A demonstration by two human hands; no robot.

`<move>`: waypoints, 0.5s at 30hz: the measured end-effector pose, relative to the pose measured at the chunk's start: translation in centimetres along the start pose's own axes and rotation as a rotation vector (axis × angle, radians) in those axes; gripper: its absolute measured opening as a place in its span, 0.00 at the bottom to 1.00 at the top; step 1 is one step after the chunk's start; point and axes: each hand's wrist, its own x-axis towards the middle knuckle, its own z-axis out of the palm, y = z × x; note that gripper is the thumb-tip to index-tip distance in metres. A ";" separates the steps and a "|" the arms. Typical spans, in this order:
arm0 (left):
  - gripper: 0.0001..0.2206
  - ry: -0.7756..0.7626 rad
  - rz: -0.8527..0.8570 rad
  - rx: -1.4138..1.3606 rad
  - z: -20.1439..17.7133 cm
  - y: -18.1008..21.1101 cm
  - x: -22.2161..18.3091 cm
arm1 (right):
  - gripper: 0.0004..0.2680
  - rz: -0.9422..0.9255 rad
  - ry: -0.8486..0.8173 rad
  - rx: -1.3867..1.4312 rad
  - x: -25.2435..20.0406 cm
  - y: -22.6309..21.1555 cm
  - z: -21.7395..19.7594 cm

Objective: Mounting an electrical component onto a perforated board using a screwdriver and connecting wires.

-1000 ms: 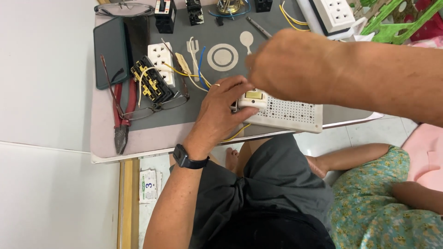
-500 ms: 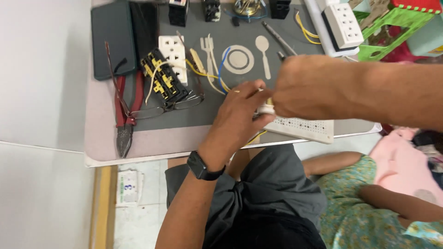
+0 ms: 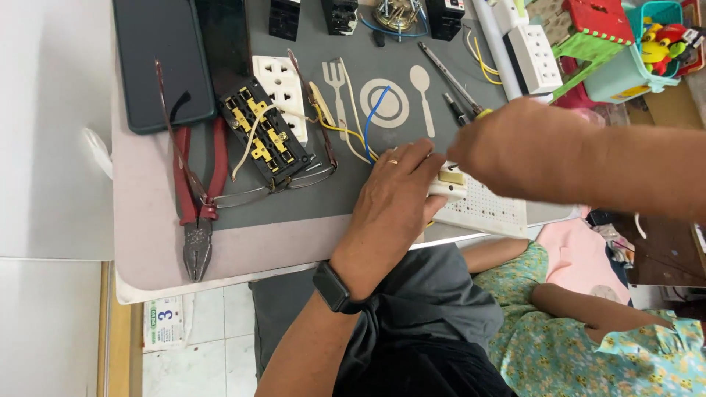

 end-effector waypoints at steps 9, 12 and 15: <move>0.18 0.007 0.000 0.038 0.2 0.0 0.1 | 0.10 0.305 -0.505 0.321 3.8 1.0 -3.2; 0.19 -0.034 -0.027 0.026 0.0 -0.1 0.1 | 0.10 0.741 -0.675 1.014 4.7 2.1 -4.0; 0.19 -0.007 -0.019 0.017 0.0 -0.2 0.0 | 0.09 0.639 -0.627 0.781 3.4 1.4 -2.8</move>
